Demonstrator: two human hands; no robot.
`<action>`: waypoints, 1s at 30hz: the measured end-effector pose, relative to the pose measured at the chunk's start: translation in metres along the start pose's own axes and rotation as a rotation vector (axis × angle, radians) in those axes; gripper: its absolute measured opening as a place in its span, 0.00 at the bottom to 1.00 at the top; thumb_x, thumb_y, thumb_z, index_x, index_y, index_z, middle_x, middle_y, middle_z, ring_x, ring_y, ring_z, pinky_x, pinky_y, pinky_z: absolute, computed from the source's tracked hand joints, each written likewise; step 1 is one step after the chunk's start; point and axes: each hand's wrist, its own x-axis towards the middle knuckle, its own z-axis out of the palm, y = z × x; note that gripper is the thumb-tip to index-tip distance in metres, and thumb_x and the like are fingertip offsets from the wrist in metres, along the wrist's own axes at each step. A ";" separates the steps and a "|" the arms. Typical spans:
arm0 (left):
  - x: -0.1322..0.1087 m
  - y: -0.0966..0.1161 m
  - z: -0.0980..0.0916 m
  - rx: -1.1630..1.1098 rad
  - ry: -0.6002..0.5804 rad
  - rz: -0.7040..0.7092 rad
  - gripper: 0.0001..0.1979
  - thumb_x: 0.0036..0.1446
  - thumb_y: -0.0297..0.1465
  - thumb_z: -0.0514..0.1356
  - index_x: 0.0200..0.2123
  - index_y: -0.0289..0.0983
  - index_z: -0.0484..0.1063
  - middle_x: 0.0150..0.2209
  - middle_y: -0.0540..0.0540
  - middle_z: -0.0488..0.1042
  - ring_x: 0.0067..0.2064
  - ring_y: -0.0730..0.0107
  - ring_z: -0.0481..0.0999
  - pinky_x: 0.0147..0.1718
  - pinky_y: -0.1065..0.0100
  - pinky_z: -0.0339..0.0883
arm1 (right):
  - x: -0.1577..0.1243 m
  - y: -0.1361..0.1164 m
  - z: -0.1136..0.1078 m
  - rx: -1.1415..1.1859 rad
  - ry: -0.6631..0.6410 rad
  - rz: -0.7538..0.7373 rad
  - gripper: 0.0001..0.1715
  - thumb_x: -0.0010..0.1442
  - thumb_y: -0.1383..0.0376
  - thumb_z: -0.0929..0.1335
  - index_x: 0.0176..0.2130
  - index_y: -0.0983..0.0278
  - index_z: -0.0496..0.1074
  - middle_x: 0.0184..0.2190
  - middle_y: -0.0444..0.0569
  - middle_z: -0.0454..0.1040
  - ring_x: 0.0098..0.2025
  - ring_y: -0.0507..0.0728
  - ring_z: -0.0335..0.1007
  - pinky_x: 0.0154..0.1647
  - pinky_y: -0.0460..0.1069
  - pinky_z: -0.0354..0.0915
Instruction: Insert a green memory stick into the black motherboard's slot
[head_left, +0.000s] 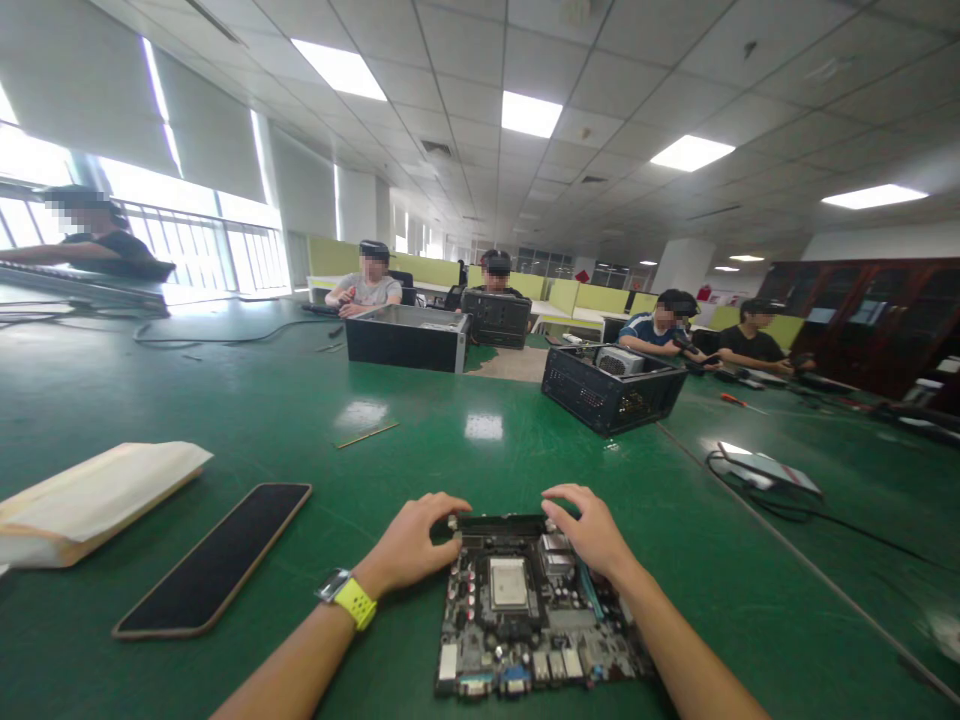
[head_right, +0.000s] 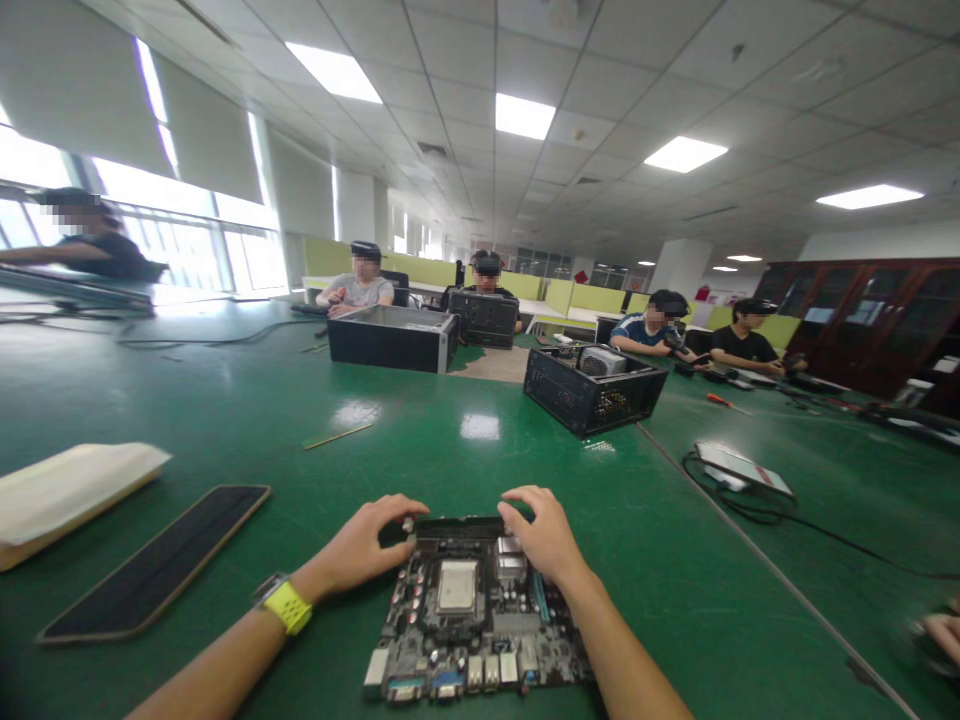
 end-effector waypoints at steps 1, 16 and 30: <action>0.000 0.000 0.000 -0.011 0.006 -0.006 0.17 0.50 0.31 0.59 0.45 0.41 0.73 0.42 0.46 0.76 0.44 0.60 0.72 0.44 0.63 0.64 | -0.002 -0.012 -0.003 -0.014 0.000 -0.006 0.18 0.59 0.54 0.63 0.36 0.62 0.75 0.38 0.49 0.76 0.44 0.57 0.68 0.47 0.51 0.60; 0.005 -0.008 0.006 0.005 0.172 -0.056 0.08 0.55 0.31 0.57 0.34 0.39 0.76 0.33 0.48 0.77 0.35 0.64 0.74 0.37 0.67 0.66 | -0.074 -0.106 0.074 -0.424 -0.541 -0.264 0.20 0.55 0.49 0.62 0.31 0.61 0.73 0.28 0.51 0.78 0.28 0.60 0.73 0.28 0.50 0.60; 0.004 -0.010 0.003 -0.019 0.211 -0.077 0.09 0.55 0.33 0.56 0.32 0.38 0.76 0.31 0.48 0.77 0.33 0.65 0.74 0.36 0.67 0.67 | 0.002 -0.002 -0.004 -0.645 -0.117 0.404 0.16 0.60 0.59 0.60 0.37 0.58 0.75 0.35 0.54 0.77 0.37 0.61 0.73 0.34 0.52 0.62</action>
